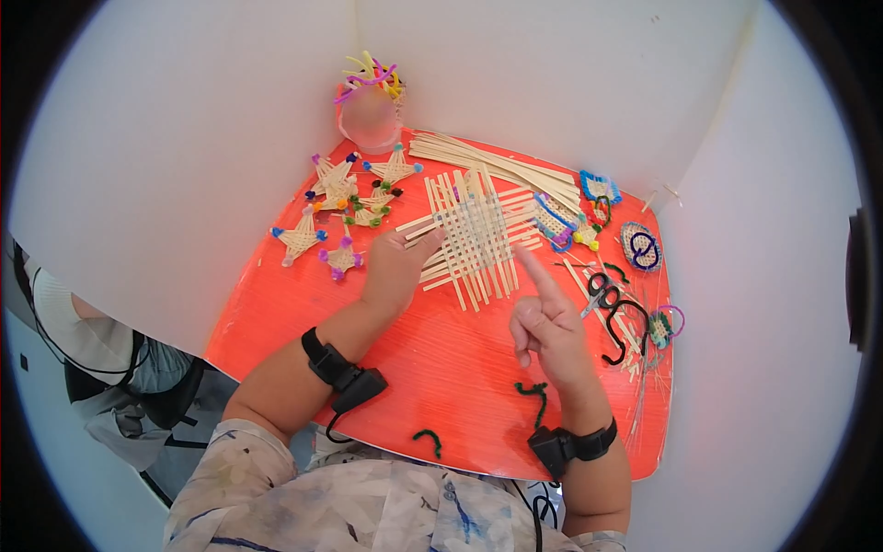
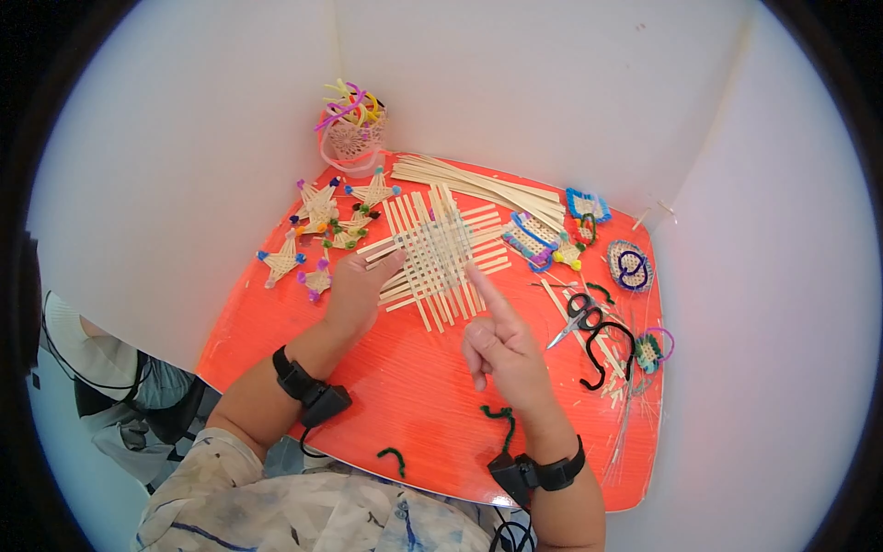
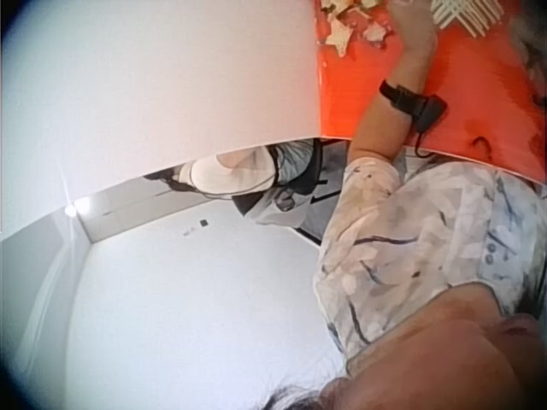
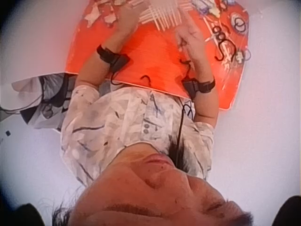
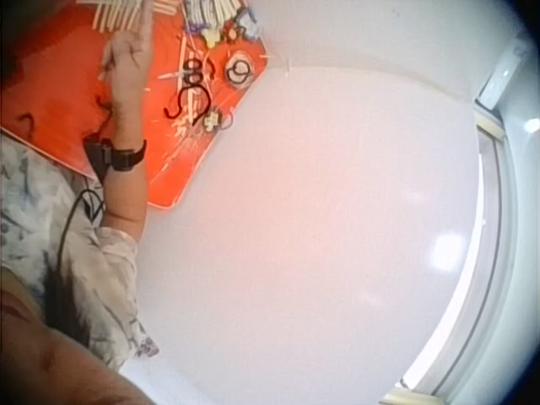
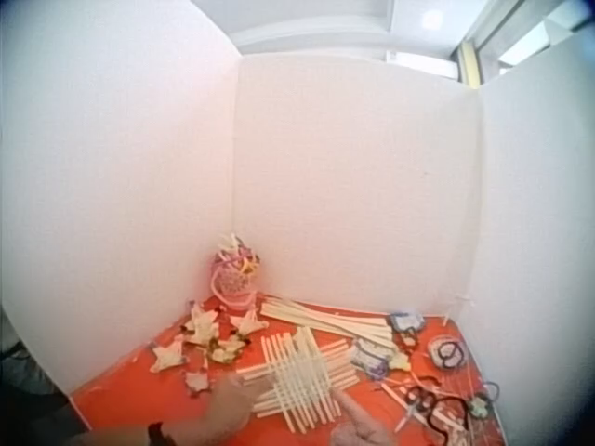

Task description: Weave wooden sticks and thread together to create decorative stars.

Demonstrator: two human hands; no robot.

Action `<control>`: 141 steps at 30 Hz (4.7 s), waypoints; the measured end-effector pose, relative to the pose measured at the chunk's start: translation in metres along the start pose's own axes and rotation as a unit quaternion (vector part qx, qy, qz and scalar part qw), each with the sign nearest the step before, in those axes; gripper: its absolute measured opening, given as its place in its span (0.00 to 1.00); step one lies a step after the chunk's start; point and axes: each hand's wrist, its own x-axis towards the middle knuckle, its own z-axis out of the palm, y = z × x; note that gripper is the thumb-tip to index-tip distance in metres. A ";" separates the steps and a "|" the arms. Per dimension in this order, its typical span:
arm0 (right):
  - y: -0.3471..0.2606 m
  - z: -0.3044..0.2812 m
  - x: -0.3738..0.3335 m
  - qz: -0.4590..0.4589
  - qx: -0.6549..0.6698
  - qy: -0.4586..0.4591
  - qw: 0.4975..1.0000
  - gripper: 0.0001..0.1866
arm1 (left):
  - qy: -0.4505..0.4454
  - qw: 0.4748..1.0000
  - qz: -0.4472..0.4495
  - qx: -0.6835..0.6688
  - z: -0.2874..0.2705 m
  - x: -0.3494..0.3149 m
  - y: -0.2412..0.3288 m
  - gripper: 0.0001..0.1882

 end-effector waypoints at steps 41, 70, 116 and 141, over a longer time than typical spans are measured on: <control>-0.007 -0.019 0.003 -0.097 -0.115 0.212 0.966 0.42 | -0.166 0.913 0.188 0.321 0.025 -0.042 0.007 0.13; -0.006 -0.015 0.006 -0.087 -0.140 0.246 0.955 0.43 | -0.148 0.924 0.179 0.305 0.031 -0.046 0.011 0.12; -0.001 0.003 0.007 -0.074 -0.184 0.257 0.946 0.46 | -0.135 0.924 0.138 0.329 0.030 -0.044 0.010 0.14; 0.024 0.020 0.007 -0.124 -0.410 0.203 0.881 0.44 | -0.082 0.987 0.056 0.125 0.029 -0.036 0.007 0.15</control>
